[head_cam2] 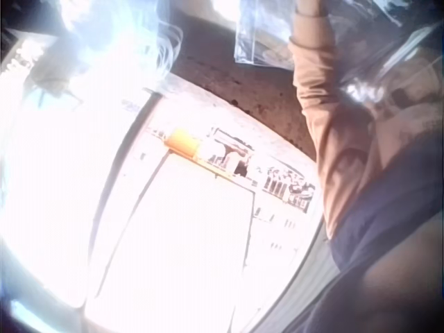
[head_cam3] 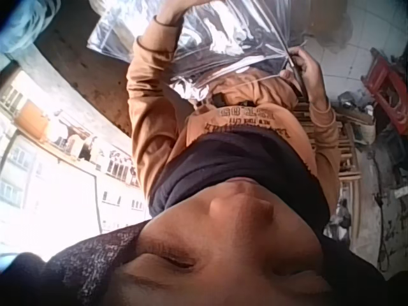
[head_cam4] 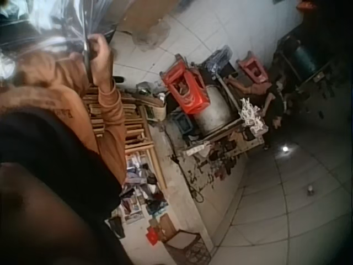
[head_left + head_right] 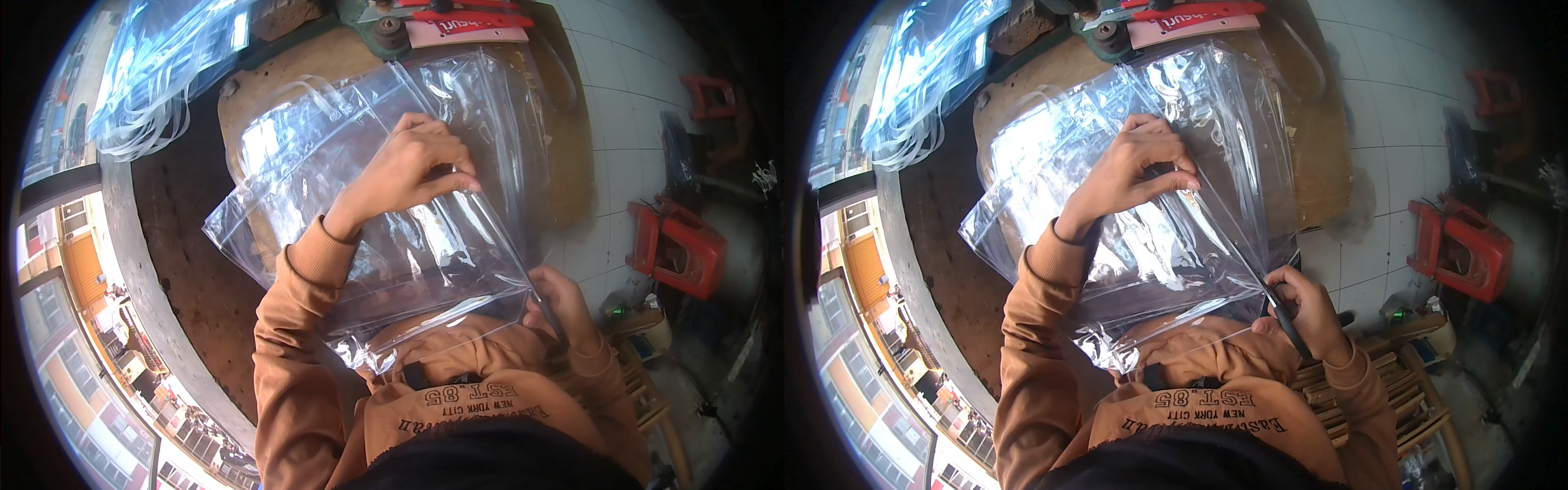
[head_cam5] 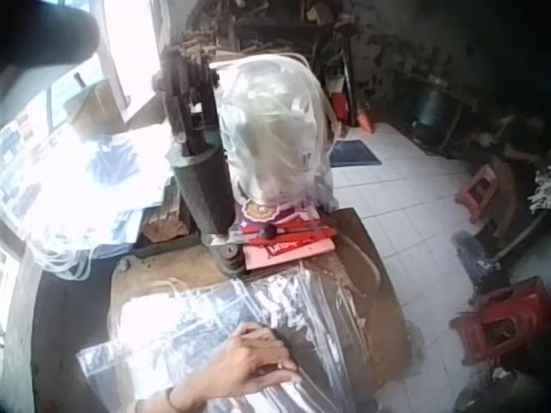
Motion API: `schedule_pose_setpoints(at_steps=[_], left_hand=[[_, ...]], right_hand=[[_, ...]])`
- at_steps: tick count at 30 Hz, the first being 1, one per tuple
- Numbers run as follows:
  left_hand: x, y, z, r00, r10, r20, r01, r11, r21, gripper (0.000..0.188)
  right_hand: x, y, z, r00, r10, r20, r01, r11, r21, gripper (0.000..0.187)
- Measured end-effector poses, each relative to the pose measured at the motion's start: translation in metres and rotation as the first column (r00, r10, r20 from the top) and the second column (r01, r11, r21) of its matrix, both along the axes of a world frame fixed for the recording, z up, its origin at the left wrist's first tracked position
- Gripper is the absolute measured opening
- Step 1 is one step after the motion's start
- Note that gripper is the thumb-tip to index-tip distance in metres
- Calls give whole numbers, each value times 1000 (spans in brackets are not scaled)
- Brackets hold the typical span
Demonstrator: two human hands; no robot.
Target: The person cuts a clear plastic sheet with shears and ties thin plastic strips around parts of the sheet.
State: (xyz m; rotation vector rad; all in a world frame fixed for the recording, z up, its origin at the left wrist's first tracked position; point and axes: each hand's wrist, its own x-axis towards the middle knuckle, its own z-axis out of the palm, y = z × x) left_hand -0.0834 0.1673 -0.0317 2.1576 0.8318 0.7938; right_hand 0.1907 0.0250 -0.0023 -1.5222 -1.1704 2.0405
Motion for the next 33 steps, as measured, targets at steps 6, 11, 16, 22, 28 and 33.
schedule_pose_setpoints(at_steps=[6, 11, 16, 22, 28, 33], left_hand=[[1, 1, -2, 1000, 8, 8, -8, 1000, -14, 18], [1, 1, -4, 1000, 19, 0, -19, 999, -26, 19], [2, 1, -3, 1000, 21, -14, -21, 999, -32, 20], [2, 0, -3, 1000, 17, -15, -17, 999, -31, 19], [2, -1, -4, 1000, 3, -18, -4, 998, -61, 17], [5, -5, 2, 997, -21, -76, 24, 999, 42, 15]], right_hand=[[-3, 5, 4, 993, -119, -9, 116, 980, -161, 61], [-2, 6, 6, 997, -70, 29, 73, 989, -127, 62], [1, 8, 5, 996, 27, 88, -26, 1000, -9, 62], [3, 9, 3, 996, -86, 26, 89, 988, -126, 60], [1, 13, 6, 996, -67, 58, 68, 998, -17, 57], [12, 23, -3, 880, -335, 336, 171, 884, 435, 50]])
